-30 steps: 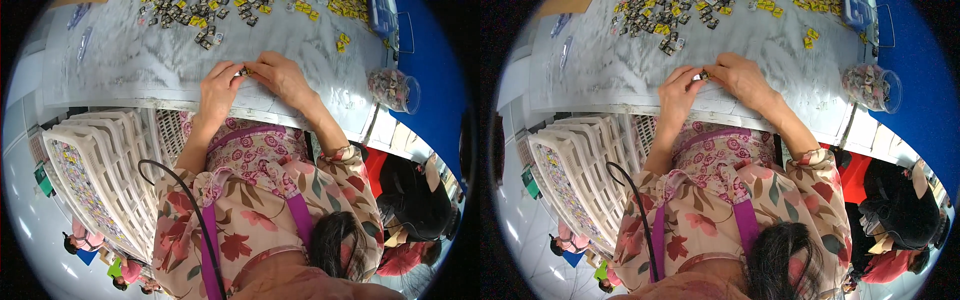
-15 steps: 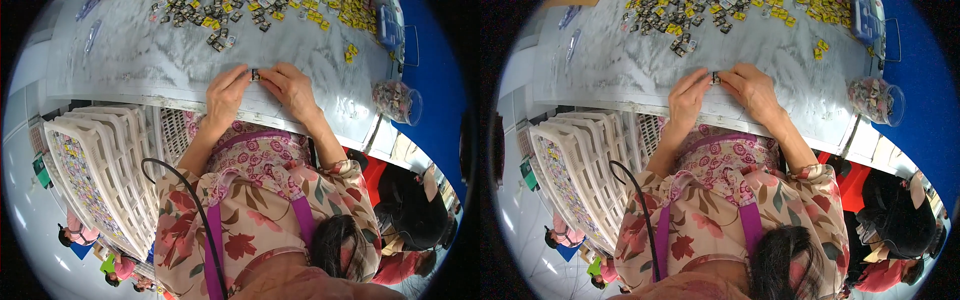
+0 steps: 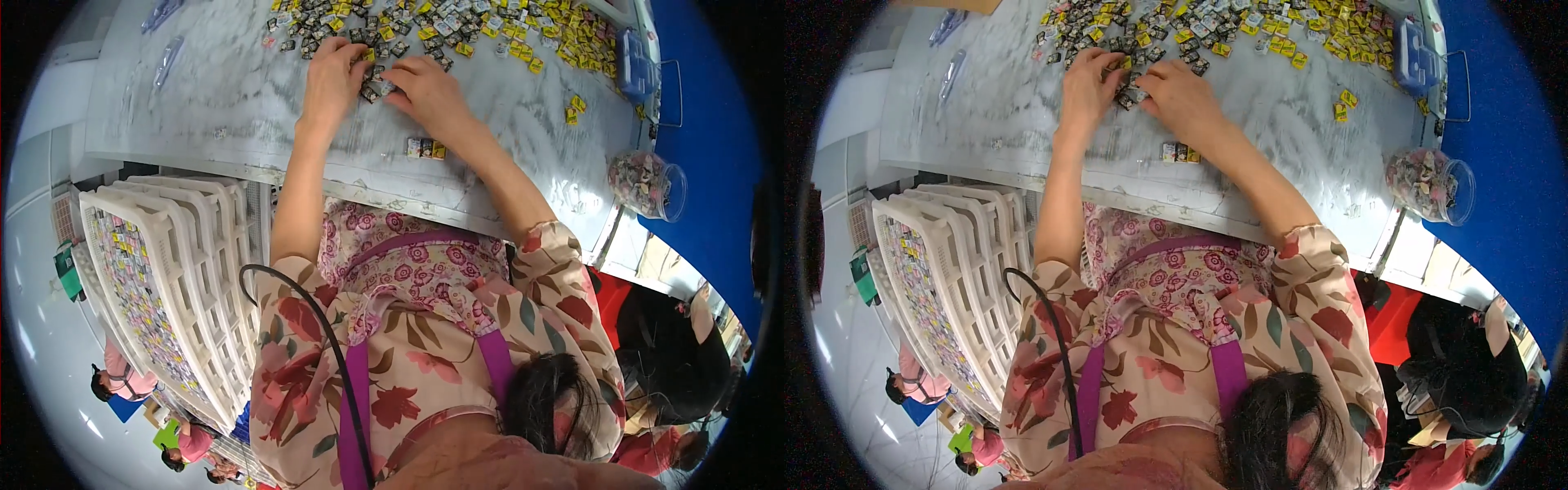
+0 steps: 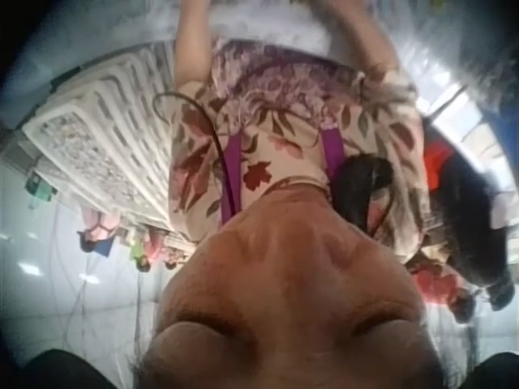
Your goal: Sorting small plastic toy components and placing them into a partitioned tray.
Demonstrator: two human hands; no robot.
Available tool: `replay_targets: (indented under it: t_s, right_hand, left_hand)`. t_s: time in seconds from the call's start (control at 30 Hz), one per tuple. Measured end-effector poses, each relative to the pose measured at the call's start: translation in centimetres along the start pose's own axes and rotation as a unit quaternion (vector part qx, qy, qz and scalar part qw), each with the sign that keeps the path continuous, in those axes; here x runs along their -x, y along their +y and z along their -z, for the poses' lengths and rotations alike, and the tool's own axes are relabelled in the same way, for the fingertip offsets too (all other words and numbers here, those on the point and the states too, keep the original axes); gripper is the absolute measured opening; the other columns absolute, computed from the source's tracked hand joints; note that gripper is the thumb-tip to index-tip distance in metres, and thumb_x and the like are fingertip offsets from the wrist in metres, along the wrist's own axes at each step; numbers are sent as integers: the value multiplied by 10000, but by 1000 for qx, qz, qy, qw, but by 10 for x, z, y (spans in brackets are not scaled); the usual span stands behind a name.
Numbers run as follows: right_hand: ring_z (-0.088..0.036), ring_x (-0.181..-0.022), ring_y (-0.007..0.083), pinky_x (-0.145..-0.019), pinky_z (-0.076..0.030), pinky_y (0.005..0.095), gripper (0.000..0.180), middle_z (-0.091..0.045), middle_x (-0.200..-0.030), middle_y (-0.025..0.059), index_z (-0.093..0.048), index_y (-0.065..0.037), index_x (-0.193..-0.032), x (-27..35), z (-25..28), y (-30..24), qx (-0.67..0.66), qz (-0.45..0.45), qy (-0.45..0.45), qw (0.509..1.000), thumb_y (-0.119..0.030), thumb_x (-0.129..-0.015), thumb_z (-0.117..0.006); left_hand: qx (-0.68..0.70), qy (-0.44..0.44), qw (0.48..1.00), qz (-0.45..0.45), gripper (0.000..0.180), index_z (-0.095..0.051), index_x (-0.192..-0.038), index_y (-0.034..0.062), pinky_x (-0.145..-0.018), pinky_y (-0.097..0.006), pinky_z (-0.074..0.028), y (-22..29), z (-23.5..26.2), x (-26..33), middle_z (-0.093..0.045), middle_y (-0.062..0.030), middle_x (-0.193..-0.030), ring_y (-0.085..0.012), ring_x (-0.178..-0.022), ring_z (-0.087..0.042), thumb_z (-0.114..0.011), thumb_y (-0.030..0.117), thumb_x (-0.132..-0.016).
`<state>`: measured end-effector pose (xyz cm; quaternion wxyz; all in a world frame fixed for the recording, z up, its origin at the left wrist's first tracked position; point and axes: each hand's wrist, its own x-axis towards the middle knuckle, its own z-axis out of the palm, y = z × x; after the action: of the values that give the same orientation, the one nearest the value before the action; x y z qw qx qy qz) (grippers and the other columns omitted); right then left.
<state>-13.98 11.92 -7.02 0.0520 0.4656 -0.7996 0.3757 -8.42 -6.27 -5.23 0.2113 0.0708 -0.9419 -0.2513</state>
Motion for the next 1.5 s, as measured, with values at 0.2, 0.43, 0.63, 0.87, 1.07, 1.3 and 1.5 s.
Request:
replay_targets:
  t_s: [0.2,0.43,0.63,0.87,1.07,1.3,1.5]
  right_hand:
    - [-608,-1068,304,-867,-531,393,302,-649,-1148,94,-666,-102,-1123,17,23,4,14,-50,-57,997,-113,-824,-707]
    - [-632,-1032,291,-839,-536,368,302,-658,-1151,94,-679,-80,-1132,59,82,18,-3,-129,-63,990,-64,-832,-705]
    - [-656,-951,254,-792,-538,334,317,-656,-1156,83,-678,-82,-1151,67,88,27,-62,-155,-45,985,-94,-838,-730]
    - [-652,-930,237,-771,-530,327,310,-646,-1177,68,-683,-82,-1151,62,88,26,-19,-134,-30,990,-127,-847,-731]
    - [-653,-940,241,-785,-526,331,303,-652,-1162,64,-686,-79,-1146,50,92,26,-62,-192,-87,976,-130,-849,-724]
    - [-659,-928,262,-784,-529,342,251,-654,-1104,63,-686,-76,-1097,55,95,22,-37,-181,-88,979,-116,-850,-711]
    - [-666,-902,262,-776,-530,357,237,-647,-1063,73,-671,-64,-1070,55,93,16,-29,-198,-97,975,-113,-843,-714]
  left_hand:
    - [15,-43,999,-16,252,-711,-1044,22,-805,-408,-527,-11,5,-3,-649,-166,-1031,-363,-926,-645,-720,25,-793]
    - [2,-125,992,2,270,-715,-1037,24,-816,-398,-538,-6,17,-12,-672,-158,-1023,-349,-900,-667,-713,31,-767]
    - [-3,-137,989,64,288,-722,-1038,28,-807,-377,-551,-13,18,-14,-710,-165,-986,-322,-882,-698,-734,64,-752]
    - [-40,-132,990,35,304,-719,-1035,14,-791,-372,-551,-18,24,-17,-718,-160,-966,-303,-861,-704,-747,96,-744]
    - [-12,-112,993,32,285,-711,-1043,21,-778,-378,-548,-5,28,-9,-711,-152,-956,-302,-839,-691,-723,55,-760]
    - [38,-80,996,9,366,-679,-1125,30,-772,-392,-542,49,14,4,-690,-157,-954,-320,-856,-670,-698,13,-760]
    - [136,-190,971,-45,390,-639,-1177,20,-798,-429,-527,82,-33,20,-657,-177,-986,-363,-894,-650,-654,-11,-788]
